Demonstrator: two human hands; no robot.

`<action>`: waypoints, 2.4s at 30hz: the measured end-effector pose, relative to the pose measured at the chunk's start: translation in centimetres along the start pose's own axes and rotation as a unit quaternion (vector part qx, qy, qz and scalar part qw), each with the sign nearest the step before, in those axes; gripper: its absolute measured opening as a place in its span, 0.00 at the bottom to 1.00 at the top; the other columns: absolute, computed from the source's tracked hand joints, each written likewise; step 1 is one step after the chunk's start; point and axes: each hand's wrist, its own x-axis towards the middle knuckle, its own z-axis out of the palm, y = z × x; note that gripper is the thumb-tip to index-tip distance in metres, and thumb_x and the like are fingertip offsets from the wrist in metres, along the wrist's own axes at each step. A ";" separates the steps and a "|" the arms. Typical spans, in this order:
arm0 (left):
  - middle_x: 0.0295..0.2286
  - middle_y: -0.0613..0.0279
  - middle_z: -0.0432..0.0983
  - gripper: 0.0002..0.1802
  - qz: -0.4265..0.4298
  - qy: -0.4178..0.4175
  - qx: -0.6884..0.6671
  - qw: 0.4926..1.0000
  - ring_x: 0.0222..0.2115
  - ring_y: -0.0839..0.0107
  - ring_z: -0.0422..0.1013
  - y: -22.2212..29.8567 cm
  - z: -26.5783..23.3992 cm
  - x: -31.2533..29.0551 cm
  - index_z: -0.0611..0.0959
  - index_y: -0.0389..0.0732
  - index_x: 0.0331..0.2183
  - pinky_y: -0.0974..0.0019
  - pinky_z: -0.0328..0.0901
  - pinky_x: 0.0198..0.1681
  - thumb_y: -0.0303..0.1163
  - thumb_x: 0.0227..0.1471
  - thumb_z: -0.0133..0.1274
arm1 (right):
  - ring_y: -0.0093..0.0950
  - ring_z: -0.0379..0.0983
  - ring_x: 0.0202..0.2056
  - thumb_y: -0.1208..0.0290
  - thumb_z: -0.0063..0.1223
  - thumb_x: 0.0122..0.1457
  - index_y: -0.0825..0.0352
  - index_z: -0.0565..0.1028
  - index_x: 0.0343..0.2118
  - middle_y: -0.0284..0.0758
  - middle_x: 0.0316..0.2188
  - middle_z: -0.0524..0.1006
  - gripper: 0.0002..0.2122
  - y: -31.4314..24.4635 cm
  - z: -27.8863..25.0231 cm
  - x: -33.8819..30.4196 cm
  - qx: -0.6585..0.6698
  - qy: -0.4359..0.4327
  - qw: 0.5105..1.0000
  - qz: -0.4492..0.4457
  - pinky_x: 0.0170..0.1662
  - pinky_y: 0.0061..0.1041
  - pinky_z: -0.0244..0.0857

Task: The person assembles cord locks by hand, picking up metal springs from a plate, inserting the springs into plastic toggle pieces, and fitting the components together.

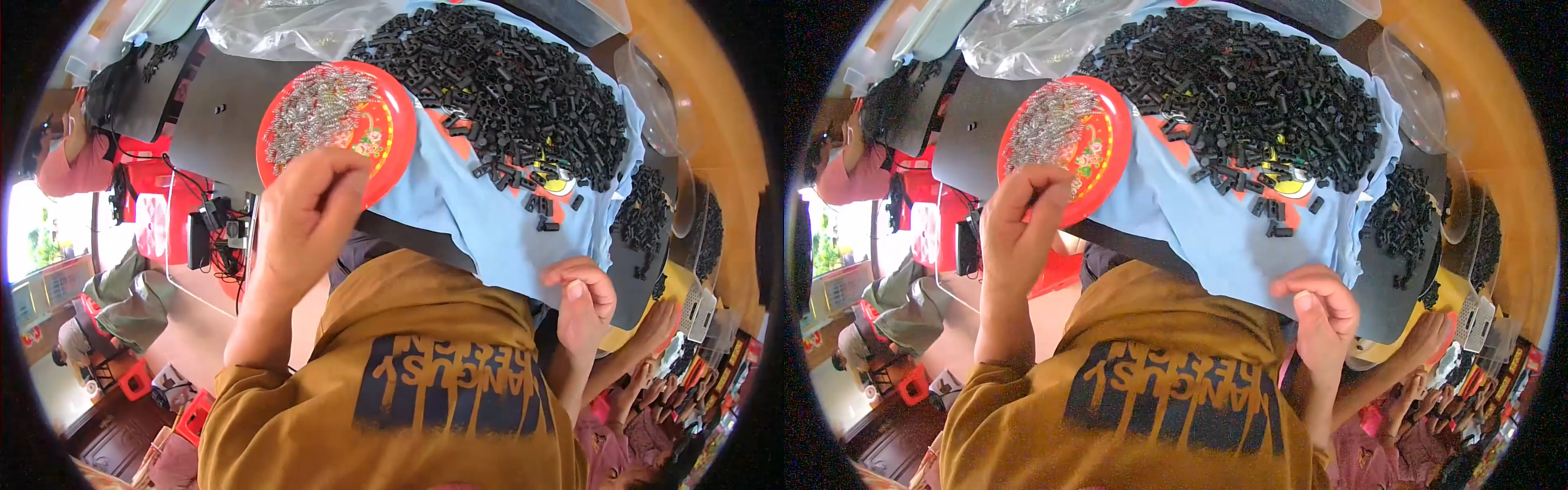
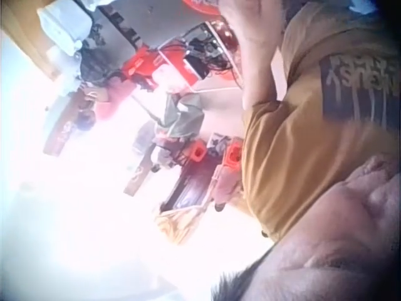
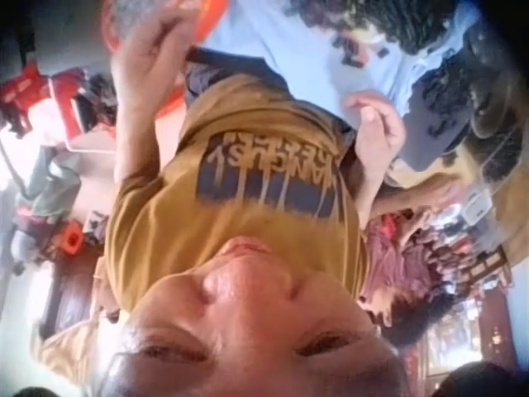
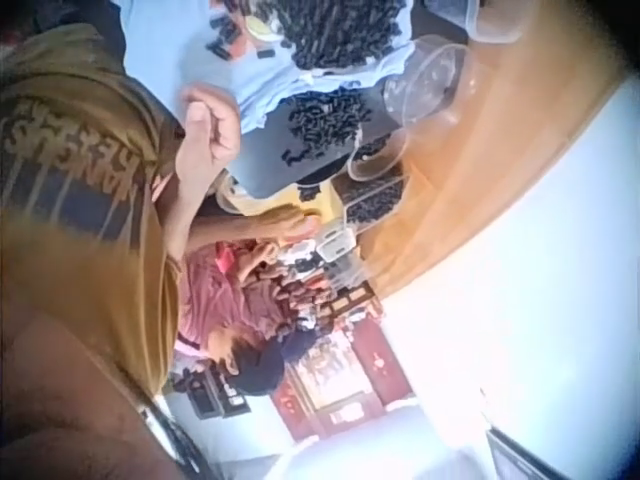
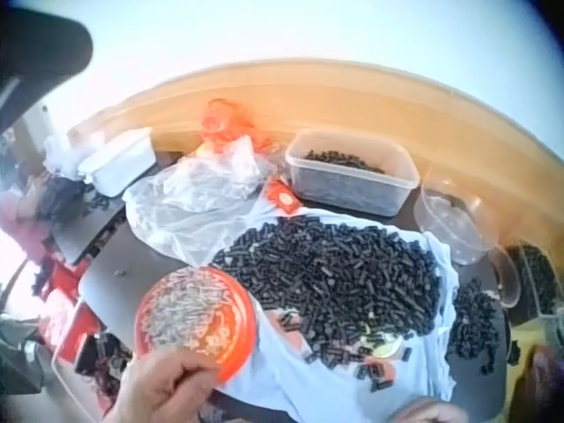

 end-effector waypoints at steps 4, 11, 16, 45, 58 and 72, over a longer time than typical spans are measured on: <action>0.25 0.55 0.73 0.05 0.044 0.026 0.108 0.993 0.26 0.62 0.71 -1.6 -1.2 1.3 0.77 0.36 0.31 0.67 0.65 0.30 0.24 0.48 0.49 | 0.27 0.71 0.32 0.75 0.46 0.57 0.73 0.74 0.31 0.39 0.30 0.74 0.06 -0.2 0.2 -0.2 0.015 0.003 1.000 0.003 0.40 0.25 0.64; 0.28 0.55 0.75 0.06 0.109 0.007 0.197 0.974 0.28 0.57 0.72 -3.5 -0.2 3.8 0.77 0.38 0.31 0.61 0.67 0.31 0.28 0.49 0.51 | 0.29 0.71 0.32 0.75 0.48 0.56 0.72 0.73 0.33 0.40 0.30 0.73 0.06 0.1 -0.3 0.2 0.036 -0.008 0.999 0.009 0.39 0.29 0.66; 0.27 0.57 0.74 0.04 0.154 -0.010 0.278 0.948 0.26 0.57 0.72 -4.2 0.2 5.1 0.77 0.40 0.30 0.59 0.67 0.29 0.29 0.49 0.51 | 0.33 0.70 0.30 0.71 0.51 0.56 0.70 0.72 0.31 0.40 0.28 0.72 0.07 0.1 -1.4 0.8 0.138 -0.010 0.989 0.047 0.36 0.33 0.66; 0.17 0.64 0.68 0.07 0.116 -0.045 0.178 0.976 0.15 0.74 0.62 3.4 1.6 2.6 0.78 0.37 0.23 0.72 0.55 0.19 0.16 0.36 0.54 | 0.29 0.72 0.36 0.74 0.49 0.58 0.72 0.73 0.37 0.40 0.34 0.74 0.08 -0.6 -2.2 1.3 0.263 -0.054 0.947 0.176 0.42 0.26 0.64; 0.12 0.67 0.62 0.15 0.316 -0.304 -0.018 0.898 0.11 0.69 0.59 8.9 14.0 -0.1 0.78 0.39 0.28 0.67 0.50 0.13 0.18 0.31 0.58 | 0.23 0.70 0.37 0.78 0.46 0.60 0.73 0.72 0.38 0.37 0.34 0.73 0.07 -2.4 -4.3 -0.6 0.265 -0.096 0.954 0.102 0.39 0.20 0.62; 0.17 0.68 0.61 0.21 0.481 -0.212 0.095 0.845 0.14 0.69 0.59 9.7 17.2 -0.2 0.79 0.37 0.38 0.67 0.52 0.15 0.19 0.35 0.61 | 0.31 0.72 0.33 0.79 0.53 0.53 0.71 0.74 0.39 0.38 0.32 0.75 0.09 -1.8 -7.4 -0.9 0.104 -0.028 0.991 -0.074 0.35 0.26 0.64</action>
